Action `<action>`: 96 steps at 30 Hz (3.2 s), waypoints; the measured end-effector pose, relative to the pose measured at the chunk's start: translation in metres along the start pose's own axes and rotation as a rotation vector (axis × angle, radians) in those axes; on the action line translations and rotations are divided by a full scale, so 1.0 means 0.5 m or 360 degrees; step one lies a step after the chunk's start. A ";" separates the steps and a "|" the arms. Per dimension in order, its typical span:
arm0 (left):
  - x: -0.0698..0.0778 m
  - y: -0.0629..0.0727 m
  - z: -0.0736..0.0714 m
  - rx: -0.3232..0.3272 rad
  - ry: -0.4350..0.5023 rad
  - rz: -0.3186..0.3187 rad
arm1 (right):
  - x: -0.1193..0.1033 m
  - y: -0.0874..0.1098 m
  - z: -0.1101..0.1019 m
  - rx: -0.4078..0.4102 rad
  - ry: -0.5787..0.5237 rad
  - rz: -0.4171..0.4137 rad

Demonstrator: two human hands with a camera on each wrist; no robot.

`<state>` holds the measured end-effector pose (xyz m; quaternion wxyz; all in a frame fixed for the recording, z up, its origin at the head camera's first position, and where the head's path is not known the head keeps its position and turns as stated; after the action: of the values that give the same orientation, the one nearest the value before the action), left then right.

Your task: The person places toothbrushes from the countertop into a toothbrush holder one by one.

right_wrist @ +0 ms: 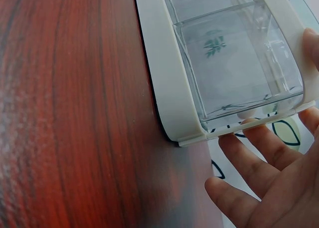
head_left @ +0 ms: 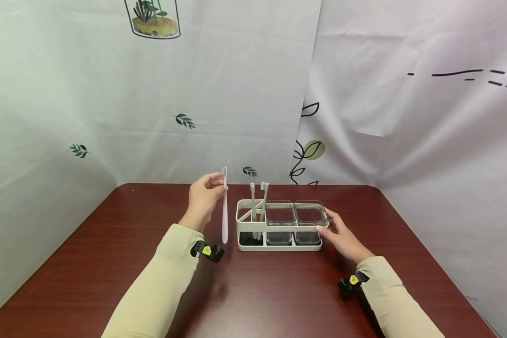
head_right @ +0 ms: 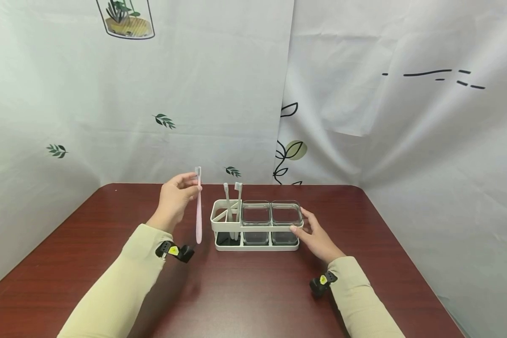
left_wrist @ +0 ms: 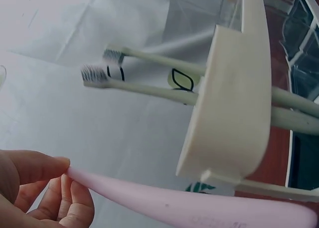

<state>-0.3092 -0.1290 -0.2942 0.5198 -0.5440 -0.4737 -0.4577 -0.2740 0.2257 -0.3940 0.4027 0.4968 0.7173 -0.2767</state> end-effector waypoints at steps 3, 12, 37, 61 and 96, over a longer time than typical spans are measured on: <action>0.009 0.005 0.004 0.0004 0.0023 0.0041 | -0.001 0.000 0.000 0.0002 0.0002 -0.0001; 0.041 0.029 0.020 0.0043 0.0061 0.0171 | 0.000 0.001 0.000 0.0000 0.0004 0.0007; 0.099 0.082 0.068 0.0255 0.0248 0.0771 | 0.000 0.001 0.001 0.0001 0.0016 -0.0005; 0.089 0.079 0.124 0.0142 0.0101 0.0906 | 0.000 -0.001 0.000 0.0006 0.0009 -0.0007; 0.006 0.095 0.161 0.0004 -0.0297 0.0845 | 0.000 0.000 0.001 0.0002 0.0010 0.0037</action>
<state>-0.2612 -0.0487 -0.3007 0.5762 -0.6883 -0.3610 -0.2527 -0.2738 0.2252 -0.3941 0.4035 0.5062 0.7125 -0.2708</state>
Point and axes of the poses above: each hand's wrist, its own y-axis away from the middle knuckle, its own z-axis out of the palm, x = y × z, the point moved 5 cm from there along -y, towards the middle knuckle, and after that the axes turned 12 degrees about -x, right-handed, at the moved point
